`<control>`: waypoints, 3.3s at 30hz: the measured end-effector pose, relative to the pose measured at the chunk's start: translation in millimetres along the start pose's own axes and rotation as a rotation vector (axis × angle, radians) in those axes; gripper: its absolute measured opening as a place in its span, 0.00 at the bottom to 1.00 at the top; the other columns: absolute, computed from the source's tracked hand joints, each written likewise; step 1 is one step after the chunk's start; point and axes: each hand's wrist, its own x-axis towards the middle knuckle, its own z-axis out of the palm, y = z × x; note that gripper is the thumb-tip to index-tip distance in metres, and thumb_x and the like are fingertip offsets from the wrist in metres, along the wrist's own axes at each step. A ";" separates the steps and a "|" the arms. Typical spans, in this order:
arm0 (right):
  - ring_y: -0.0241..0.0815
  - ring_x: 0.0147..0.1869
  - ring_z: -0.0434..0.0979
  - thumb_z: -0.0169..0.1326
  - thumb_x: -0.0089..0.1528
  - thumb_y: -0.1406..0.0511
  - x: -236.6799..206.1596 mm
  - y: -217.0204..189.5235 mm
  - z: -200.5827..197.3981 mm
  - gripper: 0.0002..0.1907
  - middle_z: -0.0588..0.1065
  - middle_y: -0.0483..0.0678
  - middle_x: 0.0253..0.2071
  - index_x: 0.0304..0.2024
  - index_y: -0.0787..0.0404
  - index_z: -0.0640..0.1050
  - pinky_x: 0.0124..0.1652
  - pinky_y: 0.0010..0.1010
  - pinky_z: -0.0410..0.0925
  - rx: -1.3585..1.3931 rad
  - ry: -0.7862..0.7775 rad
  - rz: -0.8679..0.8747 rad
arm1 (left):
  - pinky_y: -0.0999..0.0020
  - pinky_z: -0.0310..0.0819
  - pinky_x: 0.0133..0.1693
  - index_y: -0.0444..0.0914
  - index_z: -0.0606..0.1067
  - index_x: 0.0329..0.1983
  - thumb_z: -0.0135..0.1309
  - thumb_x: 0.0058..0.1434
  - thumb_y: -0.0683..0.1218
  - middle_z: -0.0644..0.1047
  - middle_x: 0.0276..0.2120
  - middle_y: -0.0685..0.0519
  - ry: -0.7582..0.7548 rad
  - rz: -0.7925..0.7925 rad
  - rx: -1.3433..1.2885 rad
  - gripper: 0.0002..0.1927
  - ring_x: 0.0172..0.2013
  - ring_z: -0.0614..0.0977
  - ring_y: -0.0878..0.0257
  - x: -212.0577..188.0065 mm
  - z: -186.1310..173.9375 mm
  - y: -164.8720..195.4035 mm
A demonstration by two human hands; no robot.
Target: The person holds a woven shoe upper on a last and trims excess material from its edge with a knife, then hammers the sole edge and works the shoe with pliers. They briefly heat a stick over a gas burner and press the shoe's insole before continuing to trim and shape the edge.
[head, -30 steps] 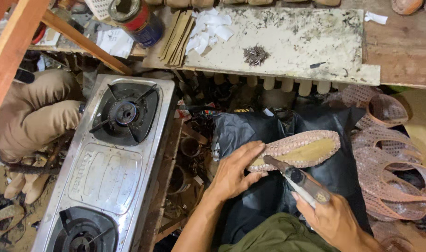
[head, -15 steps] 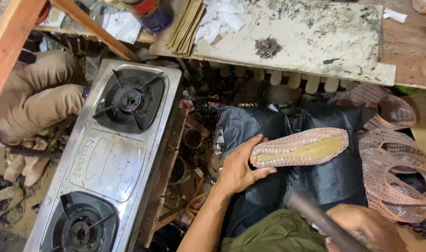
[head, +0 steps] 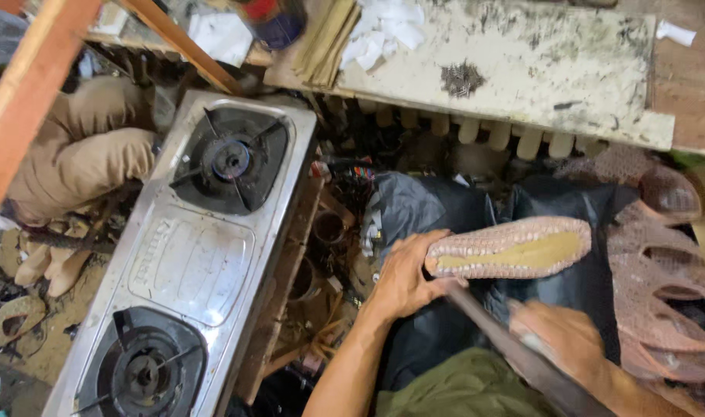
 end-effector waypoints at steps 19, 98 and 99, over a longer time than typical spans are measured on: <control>0.38 0.40 0.80 0.58 0.66 0.60 -63.8 46.3 33.2 0.11 0.78 0.50 0.38 0.45 0.62 0.78 0.46 0.30 0.75 0.612 0.400 0.022 | 0.54 0.68 0.58 0.37 0.70 0.65 0.69 0.50 0.58 0.78 0.55 0.43 -0.014 0.005 -0.015 0.42 0.56 0.78 0.46 -0.5 -3.3 1.7; 0.44 0.22 0.75 0.55 0.62 0.63 -87.9 118.1 -77.3 0.14 0.75 0.54 0.25 0.46 0.66 0.73 0.24 0.39 0.70 0.580 0.461 0.722 | 0.59 0.67 0.38 0.33 0.72 0.60 0.49 0.59 0.44 0.74 0.35 0.52 -0.110 0.211 0.948 0.25 0.37 0.76 0.56 78.2 97.4 84.0; 0.42 0.22 0.74 0.54 0.61 0.66 -96.8 119.7 -76.4 0.14 0.75 0.52 0.26 0.47 0.67 0.73 0.22 0.37 0.69 0.706 0.602 0.619 | 0.59 0.67 0.37 0.33 0.72 0.61 0.49 0.58 0.44 0.74 0.35 0.52 -0.126 0.207 0.965 0.25 0.37 0.76 0.56 77.0 96.2 84.4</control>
